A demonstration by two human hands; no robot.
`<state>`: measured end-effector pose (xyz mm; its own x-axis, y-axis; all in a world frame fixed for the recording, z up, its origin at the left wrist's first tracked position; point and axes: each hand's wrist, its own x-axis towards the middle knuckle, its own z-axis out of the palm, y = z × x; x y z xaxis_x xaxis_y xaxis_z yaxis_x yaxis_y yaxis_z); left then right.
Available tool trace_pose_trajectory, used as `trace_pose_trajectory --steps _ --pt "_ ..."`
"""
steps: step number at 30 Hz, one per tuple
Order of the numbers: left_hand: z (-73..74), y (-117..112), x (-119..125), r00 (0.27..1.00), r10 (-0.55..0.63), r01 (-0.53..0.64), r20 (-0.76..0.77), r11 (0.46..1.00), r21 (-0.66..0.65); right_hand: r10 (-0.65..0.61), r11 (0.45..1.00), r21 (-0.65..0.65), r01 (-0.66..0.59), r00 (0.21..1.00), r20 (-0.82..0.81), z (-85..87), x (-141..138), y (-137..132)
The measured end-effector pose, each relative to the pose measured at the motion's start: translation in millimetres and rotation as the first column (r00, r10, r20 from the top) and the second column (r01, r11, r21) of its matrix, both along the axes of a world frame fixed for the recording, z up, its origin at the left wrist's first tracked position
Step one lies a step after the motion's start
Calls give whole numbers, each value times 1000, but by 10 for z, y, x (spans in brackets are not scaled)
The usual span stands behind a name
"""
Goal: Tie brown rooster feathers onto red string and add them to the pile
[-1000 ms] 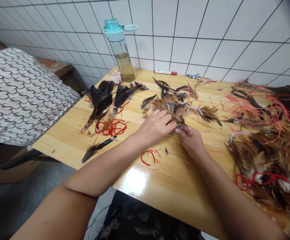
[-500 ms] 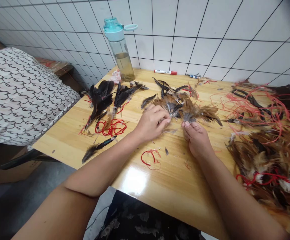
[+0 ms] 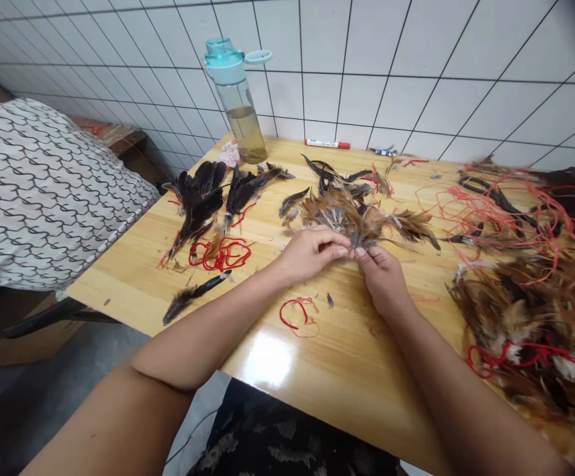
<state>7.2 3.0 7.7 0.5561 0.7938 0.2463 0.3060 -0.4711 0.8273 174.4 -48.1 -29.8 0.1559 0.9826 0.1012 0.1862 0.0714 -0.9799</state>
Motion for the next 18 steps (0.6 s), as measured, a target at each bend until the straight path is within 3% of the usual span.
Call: trace_pose_trajectory --steps 6,12,18 --pt "-81 1 65 998 -39 41 43 998 -55 44 995 77 -57 986 163 -10 -11 18" --pt "-144 -4 94 985 -43 79 165 972 -220 49 993 98 -73 971 232 -17 -35 20" --pt "-148 -30 120 970 -31 104 241 950 -295 53 990 111 -90 953 297 -44 -53 -6"
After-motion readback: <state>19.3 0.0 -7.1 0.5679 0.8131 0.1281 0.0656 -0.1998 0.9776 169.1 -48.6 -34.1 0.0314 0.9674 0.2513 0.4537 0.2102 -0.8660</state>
